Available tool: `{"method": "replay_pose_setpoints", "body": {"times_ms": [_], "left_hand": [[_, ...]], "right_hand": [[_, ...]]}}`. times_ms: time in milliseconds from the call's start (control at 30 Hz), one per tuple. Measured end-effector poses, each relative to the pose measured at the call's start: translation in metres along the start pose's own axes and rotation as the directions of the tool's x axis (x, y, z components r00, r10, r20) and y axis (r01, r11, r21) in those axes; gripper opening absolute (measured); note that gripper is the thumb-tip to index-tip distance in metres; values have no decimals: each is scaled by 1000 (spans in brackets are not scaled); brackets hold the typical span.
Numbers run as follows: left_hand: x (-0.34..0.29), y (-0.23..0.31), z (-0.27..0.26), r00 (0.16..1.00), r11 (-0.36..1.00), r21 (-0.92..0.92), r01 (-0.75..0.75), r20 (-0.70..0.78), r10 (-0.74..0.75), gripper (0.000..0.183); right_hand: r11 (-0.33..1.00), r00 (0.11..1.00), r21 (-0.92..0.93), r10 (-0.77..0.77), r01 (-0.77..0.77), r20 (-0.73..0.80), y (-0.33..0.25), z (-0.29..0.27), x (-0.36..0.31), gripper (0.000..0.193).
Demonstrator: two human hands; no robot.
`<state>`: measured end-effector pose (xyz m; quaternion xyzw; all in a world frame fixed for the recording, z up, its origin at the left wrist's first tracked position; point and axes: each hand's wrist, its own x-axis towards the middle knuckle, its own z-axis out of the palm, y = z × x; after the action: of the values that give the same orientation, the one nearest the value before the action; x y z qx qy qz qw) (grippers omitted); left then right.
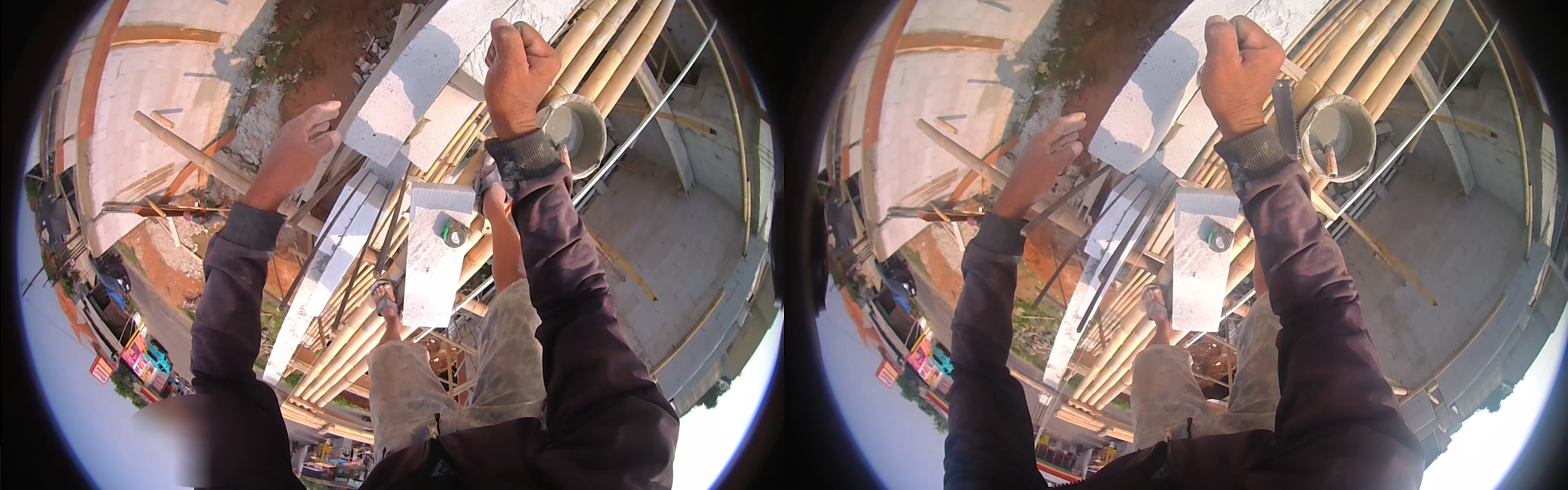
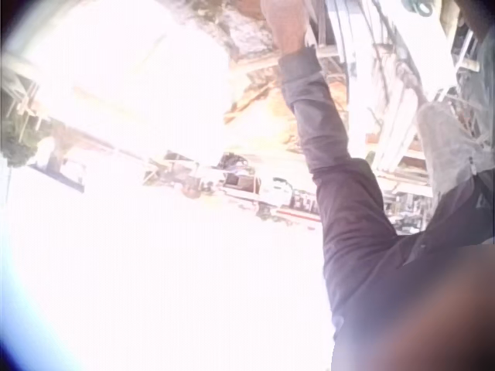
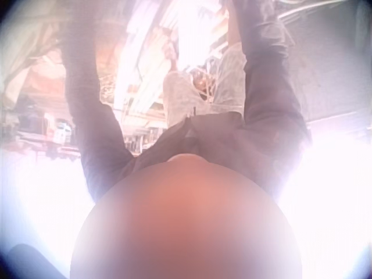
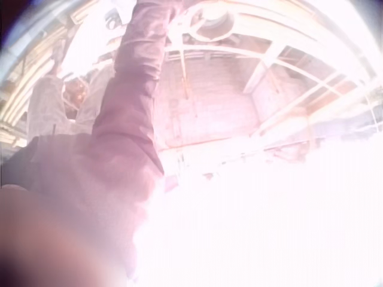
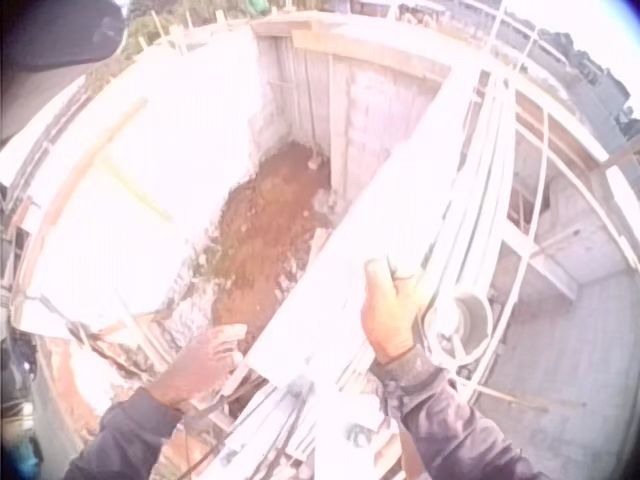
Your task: The person scoops mortar from a bucket with a trowel and spreads it onto white rectangular blocks placed on bamboo scaffolding. The person repeatedly lifts blocks, applies mortar to their edges, and sets them back down.
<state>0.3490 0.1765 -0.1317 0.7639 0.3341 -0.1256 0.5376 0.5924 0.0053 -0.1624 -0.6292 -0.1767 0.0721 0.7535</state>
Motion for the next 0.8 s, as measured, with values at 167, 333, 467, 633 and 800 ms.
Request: {"method": "replay_pose_setpoints", "body": {"times_ms": [167, 333, 467, 633, 800], "left_hand": [[-94, -10, -9, 991, 968, -242, 68, -96, -93, 46], [-186, -17, 16, 988, 958, -273, 90, -97, -120, 40], [-220, -35, 48, 986, 810, -579, -92, -169, -9, 44], [-232, -62, 89, 909, 741, -613, -274, -417, -8, 35], [-197, -82, 103, 854, 865, -443, -237, -519, -32, 35]], "right_hand": [[946, 951, -192, 219, -261, -218, -19, -100, -75, 39], [635, 814, -563, 568, -529, -124, -73, -131, -160, 23], [808, 751, -586, 428, -67, 503, -120, -65, -195, 33], [854, 758, -514, 281, 82, 589, -125, 22, -206, 32], [714, 832, -700, 398, -16, 387, -119, 30, -214, 29]]}}
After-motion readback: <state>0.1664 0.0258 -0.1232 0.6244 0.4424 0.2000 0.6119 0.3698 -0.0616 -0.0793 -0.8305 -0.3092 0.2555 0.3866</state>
